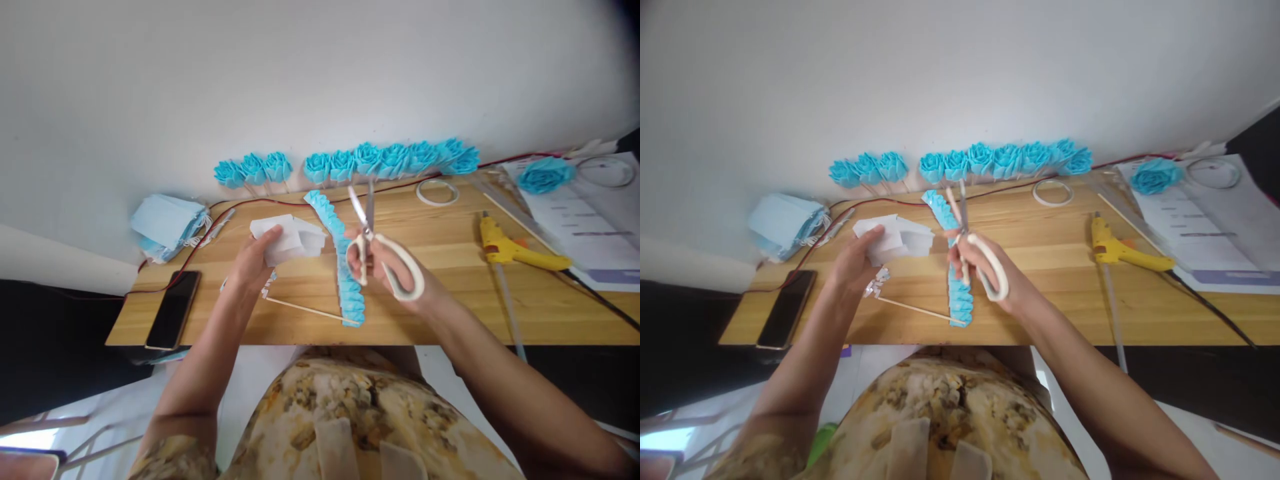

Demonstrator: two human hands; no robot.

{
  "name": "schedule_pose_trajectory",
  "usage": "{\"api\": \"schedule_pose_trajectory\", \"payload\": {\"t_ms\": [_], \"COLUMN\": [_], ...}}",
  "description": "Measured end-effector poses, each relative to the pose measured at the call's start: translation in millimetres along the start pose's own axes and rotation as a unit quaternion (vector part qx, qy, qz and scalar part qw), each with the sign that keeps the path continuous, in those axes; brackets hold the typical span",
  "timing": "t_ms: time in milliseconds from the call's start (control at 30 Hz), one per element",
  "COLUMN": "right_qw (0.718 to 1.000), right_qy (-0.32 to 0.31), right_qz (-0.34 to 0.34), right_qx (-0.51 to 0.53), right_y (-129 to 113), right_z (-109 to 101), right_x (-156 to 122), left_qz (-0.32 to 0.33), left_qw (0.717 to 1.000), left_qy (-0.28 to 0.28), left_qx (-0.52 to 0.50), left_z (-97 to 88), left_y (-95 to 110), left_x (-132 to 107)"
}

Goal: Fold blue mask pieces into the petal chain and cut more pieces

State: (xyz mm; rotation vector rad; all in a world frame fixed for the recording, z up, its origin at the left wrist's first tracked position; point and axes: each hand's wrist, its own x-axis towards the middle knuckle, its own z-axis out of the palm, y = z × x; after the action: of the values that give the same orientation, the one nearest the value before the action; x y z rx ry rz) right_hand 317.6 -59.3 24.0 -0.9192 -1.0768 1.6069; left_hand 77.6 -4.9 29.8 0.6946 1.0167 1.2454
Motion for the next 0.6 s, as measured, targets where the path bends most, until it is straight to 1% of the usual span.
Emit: {"api": "schedule_pose_trajectory", "payload": {"t_ms": [33, 67, 133, 300, 400, 467, 600], "right_qw": [0.998, 0.996, 0.991, 0.983, 0.977, 0.976, 0.980], "right_qy": [-0.049, -0.081, -0.108, -0.104, -0.114, -0.122, -0.113], "right_qz": [0.024, 0.041, 0.075, 0.149, 0.177, 0.179, 0.151], "right_qx": [-0.005, -0.011, -0.020, 0.007, 0.021, 0.037, 0.057], "right_y": [0.7, 1.7, 5.1, 19.4, 25.4, 26.4, 23.8], "right_z": [2.8, 6.1, 13.0, 20.1, 21.0, 23.1, 30.0], "right_x": [-6.6, -11.8, -17.1, -9.9, -5.0, -3.5, -2.0], "left_qz": [-0.005, -0.012, -0.022, -0.049, -0.057, -0.055, -0.041], "left_qw": [1.000, 1.000, 1.000, 0.999, 0.998, 0.998, 0.997], "left_qy": [-0.001, -0.002, -0.008, -0.023, -0.035, -0.042, -0.056], "left_qx": [0.001, 0.002, 0.003, -0.002, -0.008, -0.011, -0.025], "left_z": [0.8, 1.8, 4.3, 9.6, 9.9, 9.9, 13.3], "left_y": [0.2, 0.4, 0.8, 1.2, -1.3, -4.1, -9.9], "left_x": [1.8, 3.4, 5.8, 6.5, 6.1, 5.7, 3.2]}}
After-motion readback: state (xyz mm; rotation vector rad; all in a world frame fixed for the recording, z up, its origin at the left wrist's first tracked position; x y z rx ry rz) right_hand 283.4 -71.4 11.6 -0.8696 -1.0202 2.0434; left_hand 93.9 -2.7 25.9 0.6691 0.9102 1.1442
